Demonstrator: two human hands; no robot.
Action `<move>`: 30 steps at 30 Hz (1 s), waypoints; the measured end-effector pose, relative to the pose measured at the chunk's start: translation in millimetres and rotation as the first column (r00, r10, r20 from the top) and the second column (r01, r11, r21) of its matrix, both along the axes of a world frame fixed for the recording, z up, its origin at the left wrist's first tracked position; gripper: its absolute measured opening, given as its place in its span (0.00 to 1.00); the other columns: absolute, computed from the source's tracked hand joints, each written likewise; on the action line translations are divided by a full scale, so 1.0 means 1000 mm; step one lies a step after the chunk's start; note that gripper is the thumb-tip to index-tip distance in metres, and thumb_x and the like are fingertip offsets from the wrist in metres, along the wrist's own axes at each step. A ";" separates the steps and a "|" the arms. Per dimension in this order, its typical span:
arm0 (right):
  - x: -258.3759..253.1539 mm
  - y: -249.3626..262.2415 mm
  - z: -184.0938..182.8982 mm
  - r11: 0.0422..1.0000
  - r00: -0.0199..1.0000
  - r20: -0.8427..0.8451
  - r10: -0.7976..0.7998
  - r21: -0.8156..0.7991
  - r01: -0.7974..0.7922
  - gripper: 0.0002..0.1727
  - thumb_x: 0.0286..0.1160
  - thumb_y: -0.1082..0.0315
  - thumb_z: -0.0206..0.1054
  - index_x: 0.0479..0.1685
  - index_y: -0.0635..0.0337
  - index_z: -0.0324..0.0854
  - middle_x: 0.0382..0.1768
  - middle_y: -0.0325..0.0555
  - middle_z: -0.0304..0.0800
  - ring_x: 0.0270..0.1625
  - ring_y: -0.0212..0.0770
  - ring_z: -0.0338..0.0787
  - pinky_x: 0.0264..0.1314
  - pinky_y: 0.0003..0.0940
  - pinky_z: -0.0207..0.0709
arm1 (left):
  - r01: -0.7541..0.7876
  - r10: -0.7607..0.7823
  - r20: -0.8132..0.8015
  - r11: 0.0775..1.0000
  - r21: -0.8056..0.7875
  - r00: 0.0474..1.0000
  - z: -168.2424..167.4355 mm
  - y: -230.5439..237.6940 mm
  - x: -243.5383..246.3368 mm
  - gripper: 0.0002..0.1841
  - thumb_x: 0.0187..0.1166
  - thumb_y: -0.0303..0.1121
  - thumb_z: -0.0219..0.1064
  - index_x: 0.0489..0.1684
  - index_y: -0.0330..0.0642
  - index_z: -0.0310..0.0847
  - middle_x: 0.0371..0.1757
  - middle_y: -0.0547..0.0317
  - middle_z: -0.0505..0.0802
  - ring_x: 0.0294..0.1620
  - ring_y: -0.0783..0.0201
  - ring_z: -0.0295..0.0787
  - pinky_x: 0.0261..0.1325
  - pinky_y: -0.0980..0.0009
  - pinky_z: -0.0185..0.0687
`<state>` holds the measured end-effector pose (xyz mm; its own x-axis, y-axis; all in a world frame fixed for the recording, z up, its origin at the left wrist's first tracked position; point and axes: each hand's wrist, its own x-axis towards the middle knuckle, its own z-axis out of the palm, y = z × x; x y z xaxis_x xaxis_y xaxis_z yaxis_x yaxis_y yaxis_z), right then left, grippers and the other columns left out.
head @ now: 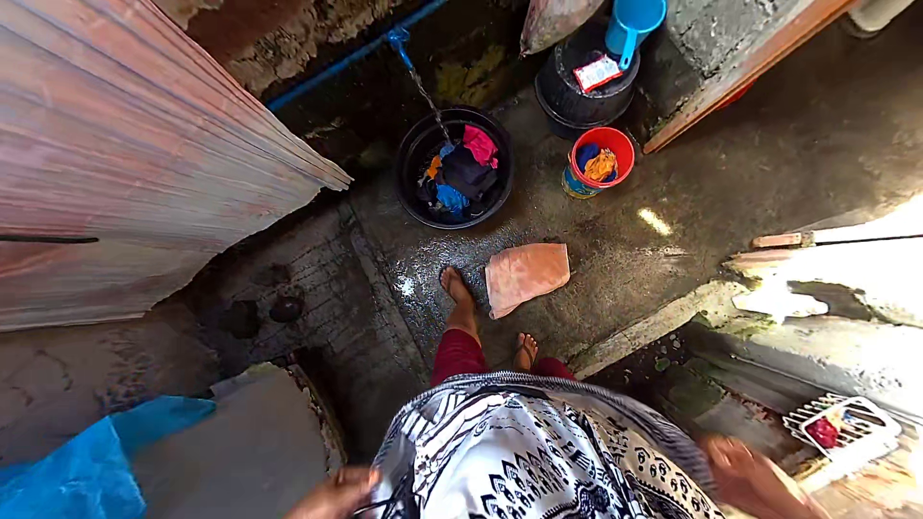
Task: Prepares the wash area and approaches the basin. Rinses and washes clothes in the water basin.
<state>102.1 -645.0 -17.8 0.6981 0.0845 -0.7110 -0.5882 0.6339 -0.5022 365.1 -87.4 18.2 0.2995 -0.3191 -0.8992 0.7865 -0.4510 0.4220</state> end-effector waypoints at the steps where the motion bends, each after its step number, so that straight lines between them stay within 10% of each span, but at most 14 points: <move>1: 0.042 0.008 -0.017 0.996 0.995 0.067 -0.074 -0.047 0.077 0.14 0.72 0.37 0.70 0.45 0.28 0.93 0.38 0.26 0.97 0.36 0.27 0.94 0.38 0.29 0.90 | -0.047 0.052 0.093 0.997 -0.060 0.994 -0.029 -0.005 0.028 0.14 0.75 0.57 0.70 0.31 0.61 0.92 0.33 0.77 0.95 0.36 0.77 0.91 0.44 0.73 0.88; 3: 0.121 0.038 -0.057 0.951 0.976 0.035 -0.214 -0.220 0.217 0.19 0.82 0.47 0.58 0.59 0.43 0.85 0.44 0.41 0.98 0.41 0.41 0.96 0.44 0.42 0.92 | -0.270 0.291 0.235 0.956 -0.119 0.927 -0.079 -0.043 0.082 0.23 0.79 0.63 0.61 0.42 0.54 0.90 0.50 0.67 0.95 0.53 0.65 0.91 0.57 0.62 0.88; 5: 0.180 0.069 -0.099 0.840 0.974 -0.111 -0.198 -0.532 0.110 0.20 0.88 0.67 0.51 0.68 0.69 0.76 0.52 0.57 0.93 0.49 0.50 0.95 0.55 0.48 0.90 | -0.364 0.337 0.277 0.930 0.051 0.900 -0.121 -0.086 0.133 0.23 0.94 0.47 0.44 0.57 0.37 0.80 0.61 0.51 0.90 0.60 0.57 0.89 0.61 0.56 0.85; 9: 0.248 0.097 -0.118 0.513 0.800 -0.586 0.128 -0.651 -0.559 0.23 0.80 0.66 0.68 0.72 0.66 0.81 0.73 0.70 0.79 0.78 0.66 0.77 0.83 0.60 0.68 | 0.059 -0.143 0.249 0.946 0.318 0.958 -0.174 -0.114 0.199 0.24 0.86 0.33 0.65 0.77 0.27 0.72 0.71 0.32 0.84 0.71 0.45 0.84 0.77 0.51 0.76; 12: 0.305 0.097 -0.090 0.483 0.703 -0.691 0.165 -0.565 -0.669 0.35 0.80 0.63 0.70 0.85 0.66 0.66 0.79 0.76 0.70 0.81 0.71 0.72 0.84 0.61 0.65 | 0.342 -0.408 0.164 0.882 0.324 0.898 -0.173 -0.116 0.257 0.31 0.86 0.40 0.67 0.83 0.31 0.67 0.70 0.33 0.85 0.69 0.44 0.85 0.76 0.50 0.75; 16: 0.357 0.090 -0.055 0.364 0.818 -0.562 0.121 -0.742 -0.563 0.18 0.78 0.68 0.71 0.61 0.71 0.84 0.59 0.71 0.86 0.62 0.66 0.87 0.68 0.61 0.79 | 0.583 -0.636 0.137 0.759 0.290 0.760 -0.162 -0.125 0.312 0.19 0.86 0.38 0.67 0.65 0.31 0.84 0.64 0.35 0.90 0.67 0.43 0.87 0.76 0.46 0.75; 19: 0.389 0.079 -0.030 0.222 0.930 -0.359 0.079 -0.903 -0.367 0.07 0.70 0.72 0.70 0.36 0.70 0.86 0.42 0.63 0.87 0.50 0.61 0.88 0.56 0.60 0.81 | 0.449 -0.483 0.151 0.868 0.211 0.862 -0.152 -0.131 0.342 0.12 0.86 0.34 0.64 0.51 0.32 0.86 0.45 0.46 0.91 0.47 0.57 0.88 0.59 0.55 0.82; 22: 0.412 0.067 -0.017 0.324 0.974 -0.222 0.046 -0.919 -0.224 0.07 0.72 0.70 0.66 0.36 0.66 0.86 0.43 0.52 0.87 0.52 0.45 0.86 0.61 0.42 0.81 | 0.088 -0.099 0.118 0.992 0.092 0.988 -0.137 -0.136 0.373 0.08 0.86 0.32 0.63 0.41 0.37 0.84 0.32 0.64 0.89 0.33 0.74 0.85 0.44 0.72 0.84; 24: 0.442 0.056 -0.004 0.539 0.983 -0.182 -0.039 -0.832 -0.133 0.03 0.77 0.72 0.64 0.38 0.61 0.81 0.32 0.33 0.84 0.36 0.22 0.83 0.43 0.18 0.80 | -0.100 0.097 0.097 0.995 0.026 0.991 -0.125 -0.140 0.388 0.07 0.86 0.30 0.61 0.41 0.39 0.85 0.32 0.65 0.91 0.33 0.74 0.88 0.44 0.73 0.87; 27: 0.492 0.024 0.010 0.767 0.988 -0.141 0.064 -0.627 -0.139 0.04 0.76 0.76 0.61 0.37 0.58 0.79 0.26 0.26 0.82 0.31 0.18 0.81 0.38 0.17 0.78 | -0.176 0.182 0.075 0.981 -0.079 0.980 -0.100 -0.149 0.400 0.07 0.81 0.31 0.62 0.39 0.44 0.88 0.33 0.68 0.95 0.34 0.75 0.92 0.44 0.74 0.90; 30: 0.534 -0.018 -0.014 0.784 0.931 -0.116 0.345 -0.509 -0.354 0.04 0.78 0.73 0.62 0.35 0.58 0.80 0.28 0.26 0.83 0.33 0.17 0.82 0.42 0.18 0.79 | -0.197 0.207 0.026 0.957 -0.213 0.978 -0.088 -0.159 0.388 0.03 0.75 0.39 0.73 0.35 0.56 0.93 0.33 0.75 0.96 0.34 0.80 0.91 0.43 0.78 0.89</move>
